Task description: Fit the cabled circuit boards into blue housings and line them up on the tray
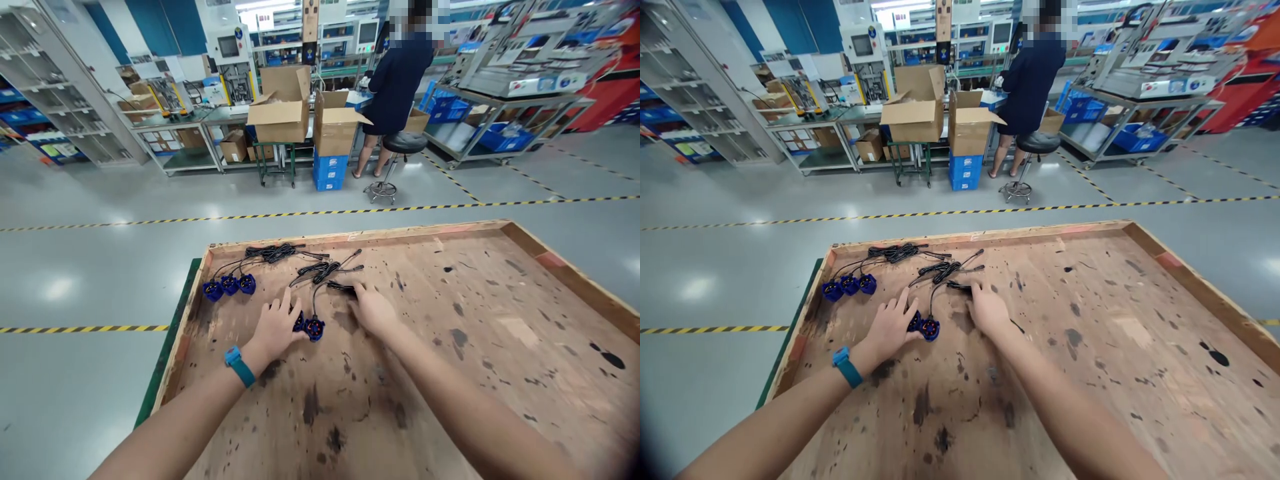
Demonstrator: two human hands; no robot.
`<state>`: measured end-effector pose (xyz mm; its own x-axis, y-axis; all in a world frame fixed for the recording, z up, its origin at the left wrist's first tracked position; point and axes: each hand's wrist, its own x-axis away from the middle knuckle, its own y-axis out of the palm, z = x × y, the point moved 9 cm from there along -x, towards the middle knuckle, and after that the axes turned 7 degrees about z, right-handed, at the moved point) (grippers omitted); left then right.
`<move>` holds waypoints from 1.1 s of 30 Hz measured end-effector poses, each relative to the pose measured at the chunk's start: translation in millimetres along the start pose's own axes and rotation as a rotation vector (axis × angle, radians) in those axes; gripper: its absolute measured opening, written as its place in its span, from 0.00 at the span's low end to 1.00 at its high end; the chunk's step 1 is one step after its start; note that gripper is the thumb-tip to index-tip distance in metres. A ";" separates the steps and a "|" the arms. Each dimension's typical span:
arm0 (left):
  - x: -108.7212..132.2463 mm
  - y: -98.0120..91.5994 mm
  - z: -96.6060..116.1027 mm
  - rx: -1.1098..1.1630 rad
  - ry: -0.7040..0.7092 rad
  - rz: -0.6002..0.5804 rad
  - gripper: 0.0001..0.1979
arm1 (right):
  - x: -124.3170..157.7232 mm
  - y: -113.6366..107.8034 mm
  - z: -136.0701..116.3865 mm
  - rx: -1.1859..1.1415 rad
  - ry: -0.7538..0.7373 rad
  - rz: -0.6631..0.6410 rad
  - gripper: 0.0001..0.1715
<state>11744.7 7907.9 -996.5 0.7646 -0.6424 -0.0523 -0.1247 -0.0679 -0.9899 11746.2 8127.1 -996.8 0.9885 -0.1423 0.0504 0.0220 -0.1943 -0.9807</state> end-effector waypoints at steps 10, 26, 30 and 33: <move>-54.7 3.6 -48.5 -0.007 -0.293 0.034 0.41 | -81.8 -58.8 -5.0 0.062 -0.057 0.230 0.23; -41.6 -10.2 -103.1 -0.004 -0.006 0.179 0.26 | -56.7 27.0 -112.9 -0.332 -0.304 0.132 0.27; -46.0 -7.7 -113.9 -0.028 -0.061 0.178 0.25 | -61.9 24.4 -123.8 -0.365 -0.327 0.132 0.36; -42.8 -5.8 -116.9 -0.031 -0.079 0.128 0.28 | -47.5 13.0 -116.7 -0.391 -0.350 0.186 0.40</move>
<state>11638.8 7846.5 -973.0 0.7884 -0.5854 -0.1891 -0.2430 -0.0140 -0.9699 11682.1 8018.1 -989.8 0.9626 0.1097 -0.2478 -0.1484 -0.5515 -0.8208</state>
